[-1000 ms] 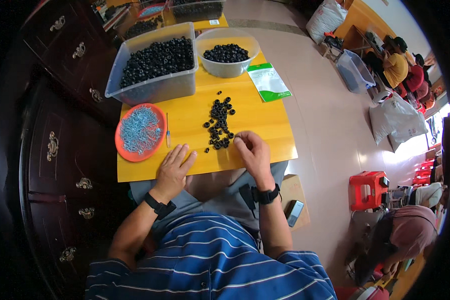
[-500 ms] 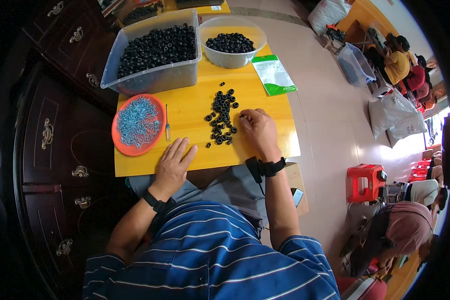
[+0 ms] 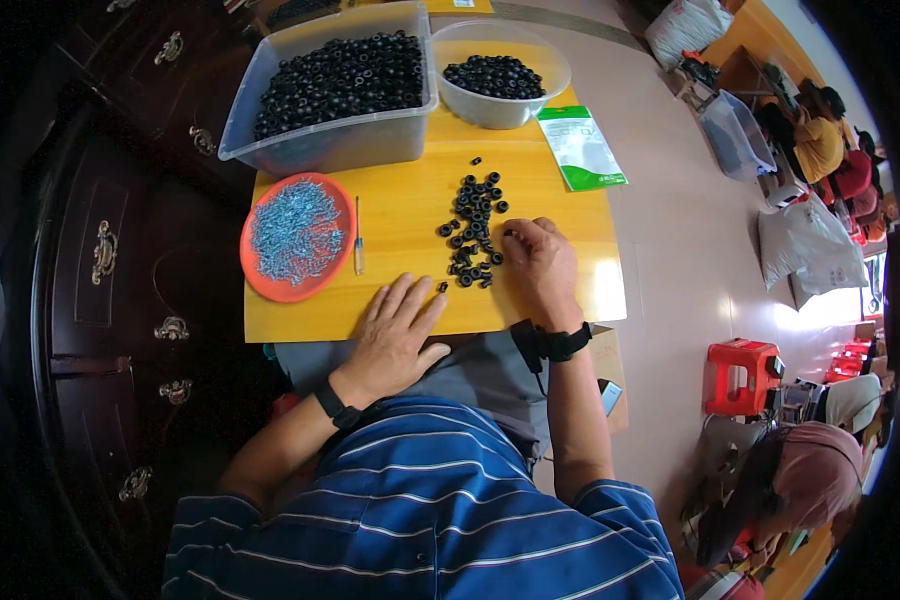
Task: Assembling small plastic components by inserting small blue pieces into black plastic housings.
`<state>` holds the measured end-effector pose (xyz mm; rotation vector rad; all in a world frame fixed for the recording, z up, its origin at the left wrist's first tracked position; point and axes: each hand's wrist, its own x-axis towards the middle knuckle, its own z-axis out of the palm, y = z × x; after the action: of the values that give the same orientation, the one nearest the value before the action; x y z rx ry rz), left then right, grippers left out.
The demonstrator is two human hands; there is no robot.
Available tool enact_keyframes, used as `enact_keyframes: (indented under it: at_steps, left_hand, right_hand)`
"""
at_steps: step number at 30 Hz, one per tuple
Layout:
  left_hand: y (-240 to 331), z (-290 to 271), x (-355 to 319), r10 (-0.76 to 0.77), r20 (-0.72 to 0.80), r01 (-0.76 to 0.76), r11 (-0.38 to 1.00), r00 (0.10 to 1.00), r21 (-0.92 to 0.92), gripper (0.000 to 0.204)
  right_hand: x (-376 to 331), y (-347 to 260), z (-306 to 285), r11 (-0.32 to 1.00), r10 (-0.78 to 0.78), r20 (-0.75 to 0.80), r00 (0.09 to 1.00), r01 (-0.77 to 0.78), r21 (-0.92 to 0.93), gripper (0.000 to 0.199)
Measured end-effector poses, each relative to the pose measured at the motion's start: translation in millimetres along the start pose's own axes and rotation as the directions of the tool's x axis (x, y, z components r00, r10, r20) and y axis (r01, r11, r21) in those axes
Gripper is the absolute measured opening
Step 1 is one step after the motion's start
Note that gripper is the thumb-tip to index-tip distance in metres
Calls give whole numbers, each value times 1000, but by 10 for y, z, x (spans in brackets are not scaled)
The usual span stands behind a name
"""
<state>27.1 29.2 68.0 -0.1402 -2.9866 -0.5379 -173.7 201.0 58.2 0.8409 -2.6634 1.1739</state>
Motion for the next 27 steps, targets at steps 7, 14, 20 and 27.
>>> enact_keyframes:
  at_steps: [7, 14, 20, 27]
  left_hand:
    - [11, -9, 232, 37, -18, -37, 999, 999, -10, 71]
    - [-16, -50, 386, 45, -10, -45, 999, 999, -25, 68]
    - [-92, -49, 504, 74, 17, -74, 997, 997, -18, 60]
    - [-120, -37, 655, 118, 23, -118, 993, 993, 3, 54]
  right_hand:
    - [48, -10, 48, 997, 0, 8, 1000, -1, 71, 18]
    - [-235, -71, -163, 983, 76, 0, 997, -75, 171, 20]
    - [-573, -295, -219, 980, 59, 139, 989, -84, 180, 26]
    - [-430, -259, 5, 1000, 2, 45, 999, -2, 17, 25]
